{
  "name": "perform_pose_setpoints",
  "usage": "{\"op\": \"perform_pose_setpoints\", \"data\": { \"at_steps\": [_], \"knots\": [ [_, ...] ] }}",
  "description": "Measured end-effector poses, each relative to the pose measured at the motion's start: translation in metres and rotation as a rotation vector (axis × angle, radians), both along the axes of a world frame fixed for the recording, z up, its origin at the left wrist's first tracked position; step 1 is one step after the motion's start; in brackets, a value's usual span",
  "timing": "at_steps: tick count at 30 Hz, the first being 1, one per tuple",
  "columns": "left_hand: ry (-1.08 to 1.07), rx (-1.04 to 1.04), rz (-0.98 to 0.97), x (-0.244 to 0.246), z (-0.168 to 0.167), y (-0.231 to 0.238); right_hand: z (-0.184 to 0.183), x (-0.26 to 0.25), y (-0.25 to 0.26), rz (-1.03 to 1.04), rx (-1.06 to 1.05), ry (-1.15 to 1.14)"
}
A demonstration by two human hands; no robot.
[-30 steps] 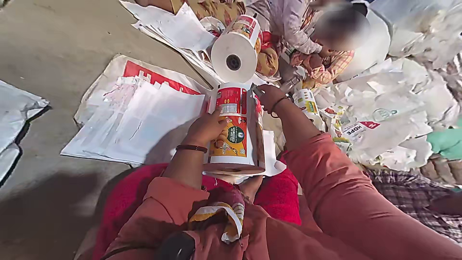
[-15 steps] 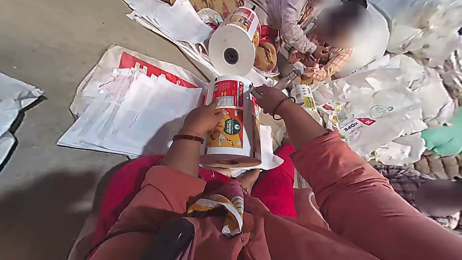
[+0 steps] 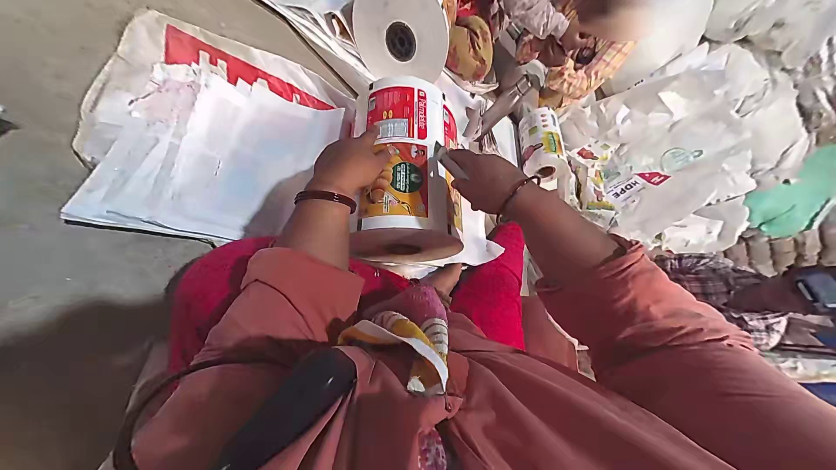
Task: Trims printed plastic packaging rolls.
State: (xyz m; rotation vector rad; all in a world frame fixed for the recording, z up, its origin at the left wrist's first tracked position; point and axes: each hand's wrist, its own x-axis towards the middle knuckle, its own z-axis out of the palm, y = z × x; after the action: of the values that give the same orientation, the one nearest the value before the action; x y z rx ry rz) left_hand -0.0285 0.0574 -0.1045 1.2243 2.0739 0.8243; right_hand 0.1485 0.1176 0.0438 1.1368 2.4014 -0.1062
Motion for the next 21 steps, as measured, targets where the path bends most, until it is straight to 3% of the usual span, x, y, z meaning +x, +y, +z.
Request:
{"op": "perform_pose_setpoints", "data": {
  "at_steps": [10,14,16,19,21],
  "knots": [
    [0.001,0.057,0.003,0.003,0.0,-0.004,0.016,0.053,-0.095,0.037,-0.044,-0.17],
    [-0.019,0.074,-0.01,0.004,0.002,-0.009,0.006,0.106,-0.126,0.302,-0.286,-0.116],
    [-0.024,0.072,-0.035,0.005,0.009,-0.013,0.0,0.127,-0.136,0.221,-0.326,-0.025],
    [-0.013,0.15,-0.157,0.014,0.016,-0.016,0.002,0.155,-0.115,-0.127,-0.195,0.424],
    [0.016,0.25,-0.287,0.017,0.019,-0.014,0.004,0.161,-0.096,-0.278,-0.144,0.577]
  ]
}}
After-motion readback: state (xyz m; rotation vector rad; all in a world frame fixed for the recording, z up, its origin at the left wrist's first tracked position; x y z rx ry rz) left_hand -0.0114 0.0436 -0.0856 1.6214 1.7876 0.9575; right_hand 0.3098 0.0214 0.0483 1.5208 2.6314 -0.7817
